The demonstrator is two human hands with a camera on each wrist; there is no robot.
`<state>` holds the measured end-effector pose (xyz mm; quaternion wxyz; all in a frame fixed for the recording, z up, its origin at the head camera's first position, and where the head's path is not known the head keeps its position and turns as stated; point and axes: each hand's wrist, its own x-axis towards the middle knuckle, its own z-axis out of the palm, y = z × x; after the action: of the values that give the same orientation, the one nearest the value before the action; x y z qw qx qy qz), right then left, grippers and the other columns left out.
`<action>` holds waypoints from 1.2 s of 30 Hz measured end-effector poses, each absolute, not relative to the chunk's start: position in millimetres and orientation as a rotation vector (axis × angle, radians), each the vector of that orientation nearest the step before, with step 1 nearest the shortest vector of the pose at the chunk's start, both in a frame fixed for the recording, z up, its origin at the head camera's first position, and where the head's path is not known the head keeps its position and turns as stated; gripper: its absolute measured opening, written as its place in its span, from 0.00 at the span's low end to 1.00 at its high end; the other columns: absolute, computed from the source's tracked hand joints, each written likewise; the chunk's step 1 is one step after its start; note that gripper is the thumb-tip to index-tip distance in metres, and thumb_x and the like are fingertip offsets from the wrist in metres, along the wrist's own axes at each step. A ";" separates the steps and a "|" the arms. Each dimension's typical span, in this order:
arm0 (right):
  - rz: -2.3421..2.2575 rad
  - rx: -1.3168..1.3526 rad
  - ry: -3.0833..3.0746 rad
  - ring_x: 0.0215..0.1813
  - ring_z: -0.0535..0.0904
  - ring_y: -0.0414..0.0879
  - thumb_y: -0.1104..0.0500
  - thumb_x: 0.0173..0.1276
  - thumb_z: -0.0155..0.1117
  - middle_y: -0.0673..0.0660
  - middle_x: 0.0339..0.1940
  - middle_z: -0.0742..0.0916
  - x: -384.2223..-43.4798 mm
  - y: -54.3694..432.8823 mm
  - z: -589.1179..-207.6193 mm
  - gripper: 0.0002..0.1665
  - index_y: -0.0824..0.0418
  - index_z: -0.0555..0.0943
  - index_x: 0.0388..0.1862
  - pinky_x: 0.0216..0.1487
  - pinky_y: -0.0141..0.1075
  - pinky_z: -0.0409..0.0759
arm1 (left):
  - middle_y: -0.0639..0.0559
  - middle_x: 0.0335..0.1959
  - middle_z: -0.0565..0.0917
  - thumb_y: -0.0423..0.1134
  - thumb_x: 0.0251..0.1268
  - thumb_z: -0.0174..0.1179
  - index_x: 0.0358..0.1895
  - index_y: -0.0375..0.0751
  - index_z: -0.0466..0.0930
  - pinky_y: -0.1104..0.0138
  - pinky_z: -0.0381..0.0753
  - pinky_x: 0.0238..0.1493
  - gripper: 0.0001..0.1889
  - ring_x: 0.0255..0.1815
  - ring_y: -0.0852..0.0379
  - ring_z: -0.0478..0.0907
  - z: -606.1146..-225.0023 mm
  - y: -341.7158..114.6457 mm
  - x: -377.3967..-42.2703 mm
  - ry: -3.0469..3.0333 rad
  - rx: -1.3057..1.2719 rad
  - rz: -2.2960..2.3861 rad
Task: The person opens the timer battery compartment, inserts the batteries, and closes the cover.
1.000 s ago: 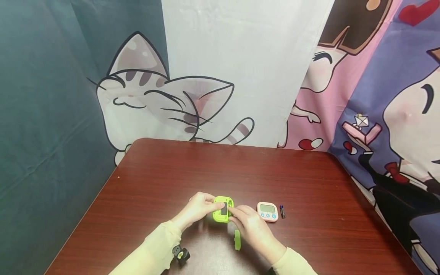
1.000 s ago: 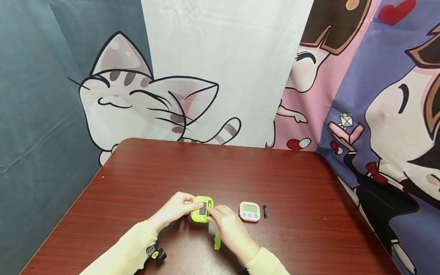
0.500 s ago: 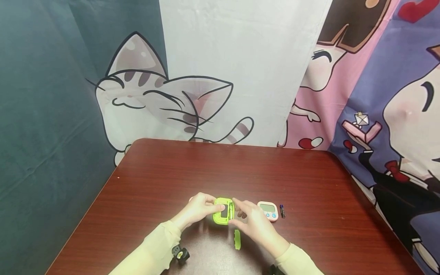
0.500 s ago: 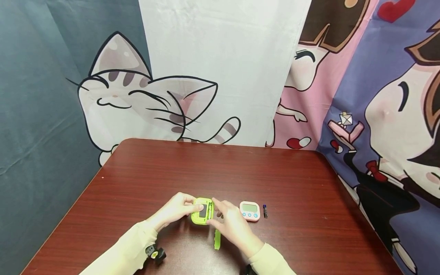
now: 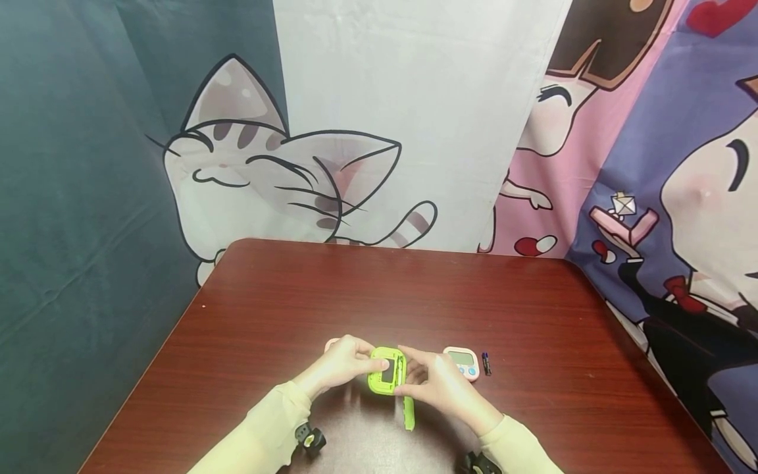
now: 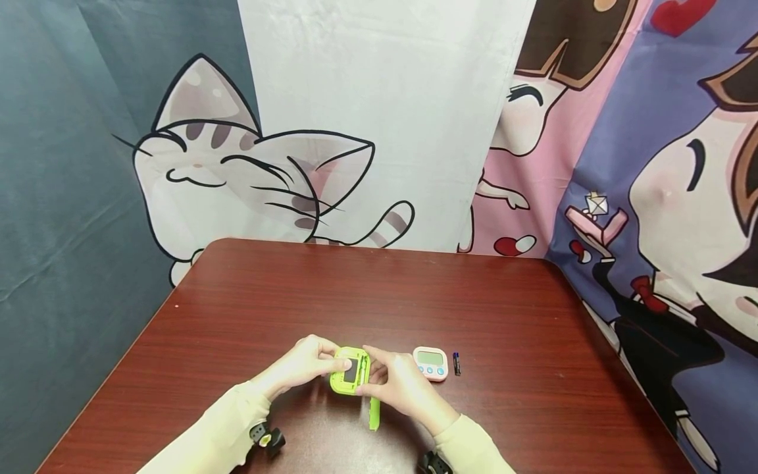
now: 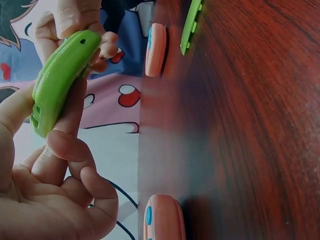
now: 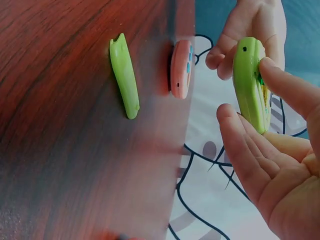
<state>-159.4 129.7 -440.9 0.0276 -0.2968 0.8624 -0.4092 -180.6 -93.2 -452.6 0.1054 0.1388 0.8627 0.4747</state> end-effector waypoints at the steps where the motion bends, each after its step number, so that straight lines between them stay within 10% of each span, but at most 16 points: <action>1: -1.269 -0.920 2.658 0.30 0.82 0.36 0.56 0.50 0.77 0.53 0.30 0.87 -159.4 129.7 -441.0 0.41 0.71 0.72 0.61 0.34 0.29 0.80 | 0.61 0.27 0.87 0.54 0.53 0.66 0.32 0.52 0.86 0.43 0.47 0.59 0.11 0.48 0.56 0.77 -452.7 -93.2 -180.4 2.541 0.406 1.395; 36: -1.361 -0.781 2.565 0.28 0.83 0.36 0.58 0.48 0.78 0.54 0.28 0.87 -159.2 127.1 -442.6 0.39 0.66 0.73 0.58 0.33 0.30 0.80 | 0.57 0.29 0.88 0.52 0.54 0.67 0.35 0.49 0.86 0.45 0.41 0.60 0.12 0.59 0.47 0.70 -453.7 -94.7 -178.8 2.447 0.415 1.471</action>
<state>-159.2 127.1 -442.6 0.0672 -0.2591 0.8512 -0.4514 -178.8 -94.7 -453.7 0.1280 0.1427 0.8411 0.5057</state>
